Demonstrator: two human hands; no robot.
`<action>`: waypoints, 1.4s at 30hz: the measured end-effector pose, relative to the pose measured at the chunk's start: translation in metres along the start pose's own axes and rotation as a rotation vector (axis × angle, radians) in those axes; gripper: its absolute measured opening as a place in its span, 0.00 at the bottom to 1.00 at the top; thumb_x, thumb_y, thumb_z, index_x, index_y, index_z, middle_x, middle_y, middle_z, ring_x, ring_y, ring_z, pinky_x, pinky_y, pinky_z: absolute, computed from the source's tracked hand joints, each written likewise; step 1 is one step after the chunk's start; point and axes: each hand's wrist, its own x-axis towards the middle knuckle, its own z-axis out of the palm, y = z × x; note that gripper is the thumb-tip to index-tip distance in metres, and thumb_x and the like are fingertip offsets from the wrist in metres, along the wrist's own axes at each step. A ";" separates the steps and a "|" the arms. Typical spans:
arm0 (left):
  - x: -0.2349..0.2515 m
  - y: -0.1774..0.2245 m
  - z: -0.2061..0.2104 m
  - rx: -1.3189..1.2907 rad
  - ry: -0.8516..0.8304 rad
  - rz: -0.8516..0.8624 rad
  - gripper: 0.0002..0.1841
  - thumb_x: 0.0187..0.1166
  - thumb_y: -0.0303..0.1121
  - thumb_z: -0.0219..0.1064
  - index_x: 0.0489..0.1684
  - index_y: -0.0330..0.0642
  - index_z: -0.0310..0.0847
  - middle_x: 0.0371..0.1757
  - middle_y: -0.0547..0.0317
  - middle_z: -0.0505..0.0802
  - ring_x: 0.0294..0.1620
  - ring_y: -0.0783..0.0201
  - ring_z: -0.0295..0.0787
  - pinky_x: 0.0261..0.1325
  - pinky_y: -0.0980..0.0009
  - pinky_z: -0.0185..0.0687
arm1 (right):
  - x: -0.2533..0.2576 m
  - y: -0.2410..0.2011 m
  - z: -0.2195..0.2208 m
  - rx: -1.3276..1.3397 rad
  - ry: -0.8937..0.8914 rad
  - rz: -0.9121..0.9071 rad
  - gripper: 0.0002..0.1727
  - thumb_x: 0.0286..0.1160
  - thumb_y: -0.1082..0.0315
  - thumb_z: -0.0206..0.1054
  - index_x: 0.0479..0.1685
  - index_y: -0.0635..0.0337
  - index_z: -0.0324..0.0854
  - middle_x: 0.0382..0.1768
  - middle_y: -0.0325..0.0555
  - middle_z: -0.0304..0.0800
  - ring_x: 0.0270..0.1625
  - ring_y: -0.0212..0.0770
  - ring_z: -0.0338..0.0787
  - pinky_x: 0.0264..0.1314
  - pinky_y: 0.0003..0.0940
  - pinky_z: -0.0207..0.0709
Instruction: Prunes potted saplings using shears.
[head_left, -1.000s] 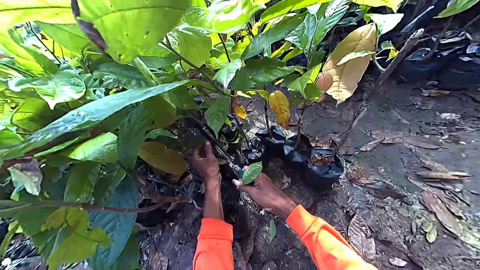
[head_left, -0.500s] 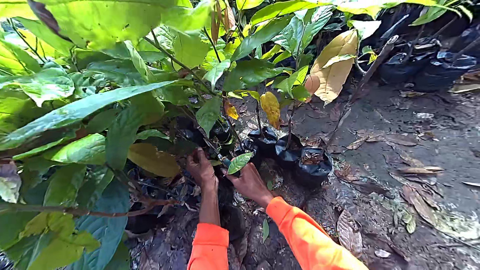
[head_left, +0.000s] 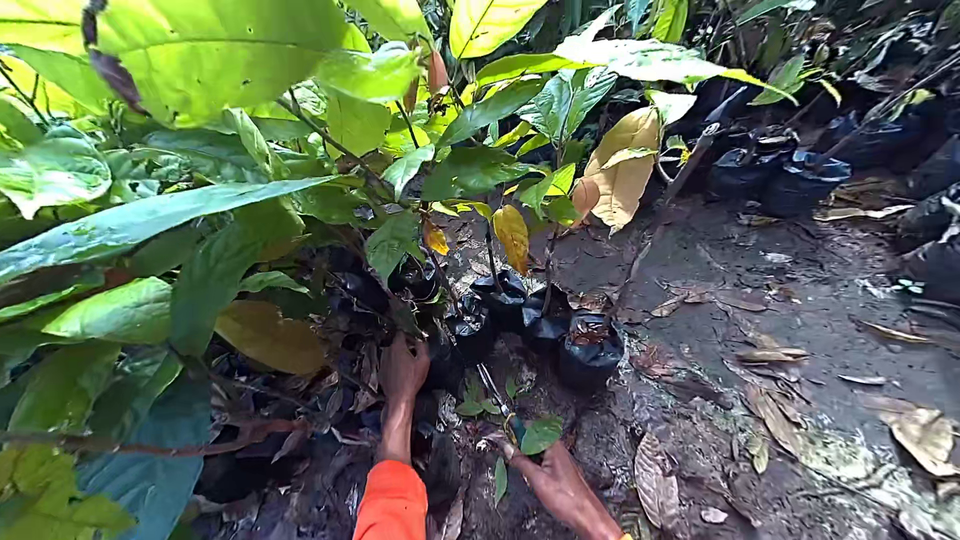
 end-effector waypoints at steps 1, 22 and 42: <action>-0.003 0.000 0.001 -0.022 0.026 0.008 0.21 0.89 0.38 0.56 0.71 0.31 0.78 0.66 0.33 0.88 0.72 0.38 0.83 0.74 0.42 0.73 | -0.002 0.005 -0.002 0.004 0.007 -0.001 0.29 0.66 0.53 0.78 0.62 0.64 0.83 0.51 0.49 0.93 0.56 0.38 0.92 0.67 0.40 0.84; -0.007 0.166 -0.031 -0.618 0.207 0.526 0.20 0.89 0.45 0.61 0.36 0.36 0.87 0.28 0.47 0.87 0.28 0.52 0.83 0.37 0.49 0.79 | -0.021 0.000 -0.049 -0.046 0.151 0.091 0.17 0.71 0.56 0.73 0.41 0.63 0.85 0.29 0.44 0.86 0.31 0.37 0.85 0.41 0.41 0.81; -0.018 0.033 0.066 -0.788 0.494 0.168 0.13 0.85 0.26 0.61 0.57 0.25 0.84 0.45 0.40 0.94 0.45 0.53 0.93 0.56 0.54 0.87 | -0.031 -0.030 -0.091 -0.304 0.205 -0.107 0.19 0.68 0.49 0.69 0.41 0.56 0.86 0.27 0.34 0.84 0.28 0.27 0.81 0.34 0.31 0.76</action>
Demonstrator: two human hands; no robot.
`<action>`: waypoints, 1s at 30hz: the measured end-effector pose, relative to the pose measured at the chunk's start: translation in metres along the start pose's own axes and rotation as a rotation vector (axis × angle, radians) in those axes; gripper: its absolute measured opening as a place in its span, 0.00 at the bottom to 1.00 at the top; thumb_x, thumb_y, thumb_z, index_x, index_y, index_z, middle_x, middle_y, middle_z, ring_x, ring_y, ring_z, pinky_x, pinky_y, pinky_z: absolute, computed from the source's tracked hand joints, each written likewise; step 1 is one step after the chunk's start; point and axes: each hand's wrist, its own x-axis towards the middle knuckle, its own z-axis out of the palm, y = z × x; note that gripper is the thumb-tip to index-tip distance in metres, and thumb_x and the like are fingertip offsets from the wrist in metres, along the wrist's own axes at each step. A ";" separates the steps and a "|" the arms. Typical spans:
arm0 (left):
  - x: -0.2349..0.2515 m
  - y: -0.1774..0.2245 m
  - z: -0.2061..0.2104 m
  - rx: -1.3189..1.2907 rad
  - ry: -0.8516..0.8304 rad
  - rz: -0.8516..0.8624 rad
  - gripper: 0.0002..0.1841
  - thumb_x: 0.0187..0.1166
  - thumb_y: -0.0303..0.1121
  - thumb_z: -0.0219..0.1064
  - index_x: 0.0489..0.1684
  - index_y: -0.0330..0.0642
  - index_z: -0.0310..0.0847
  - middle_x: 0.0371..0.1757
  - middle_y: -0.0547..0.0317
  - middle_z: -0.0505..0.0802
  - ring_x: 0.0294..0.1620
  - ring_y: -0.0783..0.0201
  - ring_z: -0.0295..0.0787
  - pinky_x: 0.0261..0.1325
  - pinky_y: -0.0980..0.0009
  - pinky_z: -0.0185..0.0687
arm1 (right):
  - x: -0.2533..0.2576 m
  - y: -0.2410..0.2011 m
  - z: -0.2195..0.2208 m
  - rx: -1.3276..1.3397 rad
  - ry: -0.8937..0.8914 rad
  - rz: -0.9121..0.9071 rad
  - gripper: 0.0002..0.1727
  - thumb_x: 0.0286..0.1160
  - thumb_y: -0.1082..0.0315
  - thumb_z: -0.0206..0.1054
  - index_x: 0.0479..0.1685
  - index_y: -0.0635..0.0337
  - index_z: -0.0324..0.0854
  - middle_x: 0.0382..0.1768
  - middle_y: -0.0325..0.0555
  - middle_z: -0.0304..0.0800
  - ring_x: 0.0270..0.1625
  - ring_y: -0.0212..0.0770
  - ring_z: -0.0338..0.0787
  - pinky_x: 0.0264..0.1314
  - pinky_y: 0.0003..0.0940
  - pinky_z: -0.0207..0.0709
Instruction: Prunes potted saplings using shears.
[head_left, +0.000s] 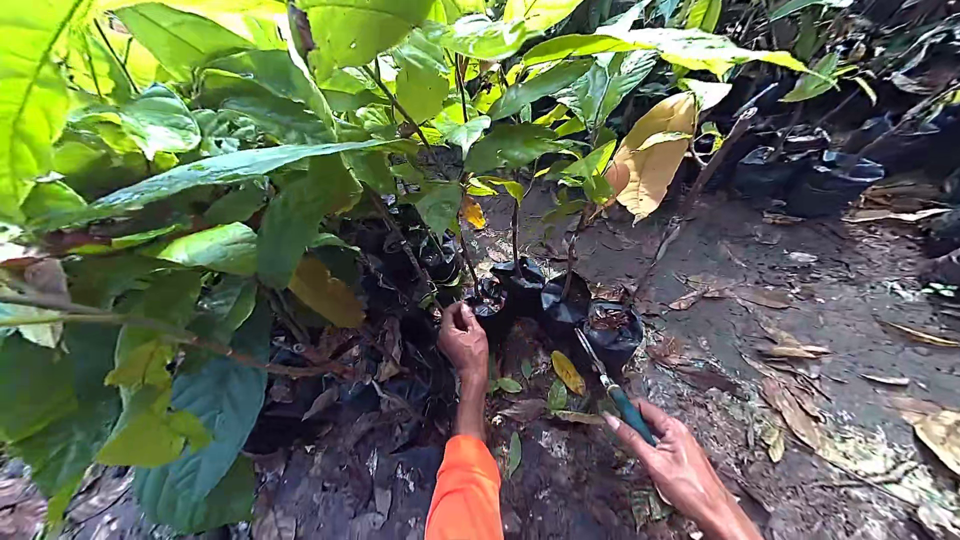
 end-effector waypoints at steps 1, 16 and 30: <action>0.006 -0.005 -0.010 0.044 0.085 -0.021 0.14 0.85 0.26 0.60 0.62 0.25 0.81 0.49 0.38 0.93 0.48 0.51 0.92 0.59 0.55 0.85 | 0.000 -0.002 -0.003 -0.033 0.024 -0.016 0.20 0.68 0.47 0.68 0.41 0.56 0.87 0.28 0.35 0.85 0.29 0.27 0.81 0.35 0.33 0.76; 0.036 -0.008 -0.039 0.336 -0.252 0.001 0.31 0.84 0.26 0.58 0.89 0.32 0.59 0.87 0.32 0.68 0.87 0.40 0.66 0.88 0.49 0.61 | -0.008 0.000 0.008 0.063 0.037 -0.048 0.18 0.69 0.48 0.69 0.40 0.54 0.86 0.26 0.30 0.84 0.26 0.20 0.79 0.31 0.21 0.74; -0.055 0.013 -0.171 0.174 -0.077 0.103 0.19 0.86 0.34 0.59 0.61 0.23 0.81 0.45 0.44 0.92 0.34 0.63 0.88 0.41 0.63 0.87 | -0.003 -0.039 0.021 0.908 0.023 -0.099 0.31 0.57 0.59 0.86 0.59 0.50 0.74 0.26 0.32 0.92 0.25 0.35 0.92 0.33 0.30 0.91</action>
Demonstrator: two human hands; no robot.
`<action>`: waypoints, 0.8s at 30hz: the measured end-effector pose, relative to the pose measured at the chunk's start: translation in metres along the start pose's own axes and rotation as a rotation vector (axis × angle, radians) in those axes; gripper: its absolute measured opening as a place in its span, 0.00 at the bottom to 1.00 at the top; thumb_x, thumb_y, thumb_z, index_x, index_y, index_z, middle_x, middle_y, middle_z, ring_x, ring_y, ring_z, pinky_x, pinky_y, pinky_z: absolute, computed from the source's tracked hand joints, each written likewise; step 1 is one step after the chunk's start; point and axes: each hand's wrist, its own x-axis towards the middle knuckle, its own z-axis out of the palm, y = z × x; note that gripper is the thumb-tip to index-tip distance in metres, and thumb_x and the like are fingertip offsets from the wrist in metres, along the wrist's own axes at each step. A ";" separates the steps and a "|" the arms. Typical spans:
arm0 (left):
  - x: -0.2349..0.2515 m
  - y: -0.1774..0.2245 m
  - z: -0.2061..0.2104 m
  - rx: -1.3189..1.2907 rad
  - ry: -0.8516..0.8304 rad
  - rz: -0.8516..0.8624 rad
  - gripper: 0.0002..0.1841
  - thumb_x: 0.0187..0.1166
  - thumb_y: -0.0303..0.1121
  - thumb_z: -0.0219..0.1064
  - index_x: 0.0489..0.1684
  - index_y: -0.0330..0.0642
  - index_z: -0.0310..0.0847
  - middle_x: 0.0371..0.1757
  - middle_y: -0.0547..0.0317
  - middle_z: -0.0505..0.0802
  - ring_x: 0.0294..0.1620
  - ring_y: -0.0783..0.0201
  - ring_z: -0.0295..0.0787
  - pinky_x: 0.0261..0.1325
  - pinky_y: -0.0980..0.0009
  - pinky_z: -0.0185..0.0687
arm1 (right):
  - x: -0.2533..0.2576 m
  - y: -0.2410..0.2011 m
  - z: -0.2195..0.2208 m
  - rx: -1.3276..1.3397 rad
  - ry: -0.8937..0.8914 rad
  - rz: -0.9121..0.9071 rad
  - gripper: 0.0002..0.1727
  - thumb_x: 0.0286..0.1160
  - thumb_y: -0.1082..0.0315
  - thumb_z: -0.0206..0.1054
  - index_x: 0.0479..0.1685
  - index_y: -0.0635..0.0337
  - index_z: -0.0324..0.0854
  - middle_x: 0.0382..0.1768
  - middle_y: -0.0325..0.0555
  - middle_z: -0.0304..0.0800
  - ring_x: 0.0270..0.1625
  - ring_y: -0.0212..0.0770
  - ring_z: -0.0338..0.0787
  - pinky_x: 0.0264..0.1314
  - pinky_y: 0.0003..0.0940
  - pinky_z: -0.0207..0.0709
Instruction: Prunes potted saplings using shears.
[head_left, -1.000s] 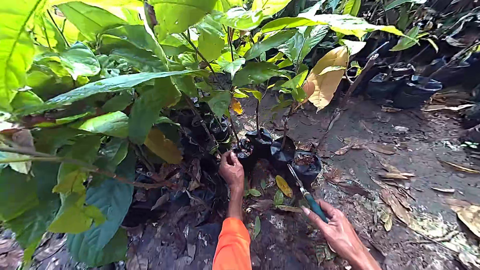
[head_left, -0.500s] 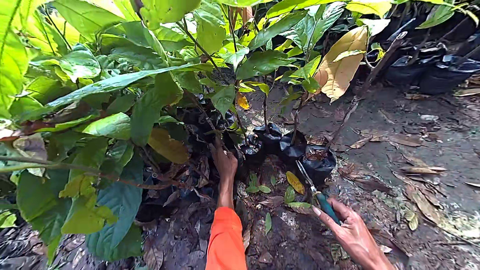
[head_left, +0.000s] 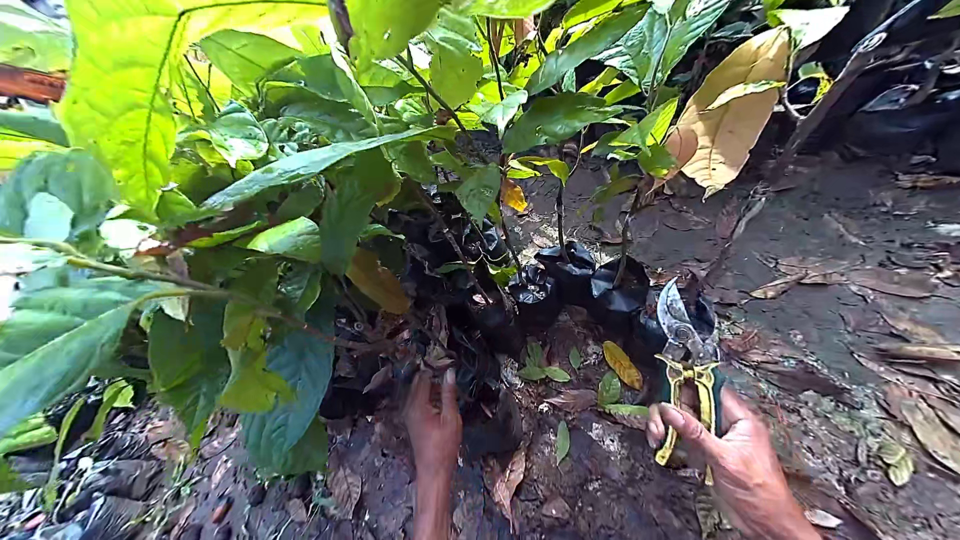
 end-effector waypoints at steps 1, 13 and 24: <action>0.003 -0.004 0.004 0.018 -0.056 0.028 0.18 0.89 0.34 0.53 0.56 0.27 0.84 0.42 0.49 0.95 0.31 0.66 0.89 0.38 0.66 0.87 | -0.001 0.000 0.007 0.013 -0.020 0.021 0.28 0.59 0.60 0.85 0.58 0.51 0.76 0.27 0.33 0.93 0.26 0.34 0.93 0.35 0.30 0.91; -0.006 0.025 0.037 -0.127 -0.039 0.300 0.19 0.88 0.33 0.52 0.30 0.34 0.87 0.21 0.66 0.87 0.22 0.80 0.82 0.29 0.81 0.80 | -0.020 0.005 0.066 -0.207 -0.214 0.080 0.18 0.67 0.76 0.72 0.56 0.70 0.79 0.33 0.42 0.95 0.29 0.34 0.93 0.39 0.30 0.91; -0.025 0.104 0.066 -0.339 -0.401 0.476 0.19 0.89 0.35 0.55 0.30 0.38 0.89 0.25 0.68 0.93 0.26 0.81 0.87 0.33 0.81 0.85 | -0.025 -0.005 0.068 -0.392 0.034 -0.067 0.26 0.58 0.69 0.81 0.61 0.64 0.83 0.46 0.39 0.94 0.48 0.27 0.93 0.55 0.27 0.89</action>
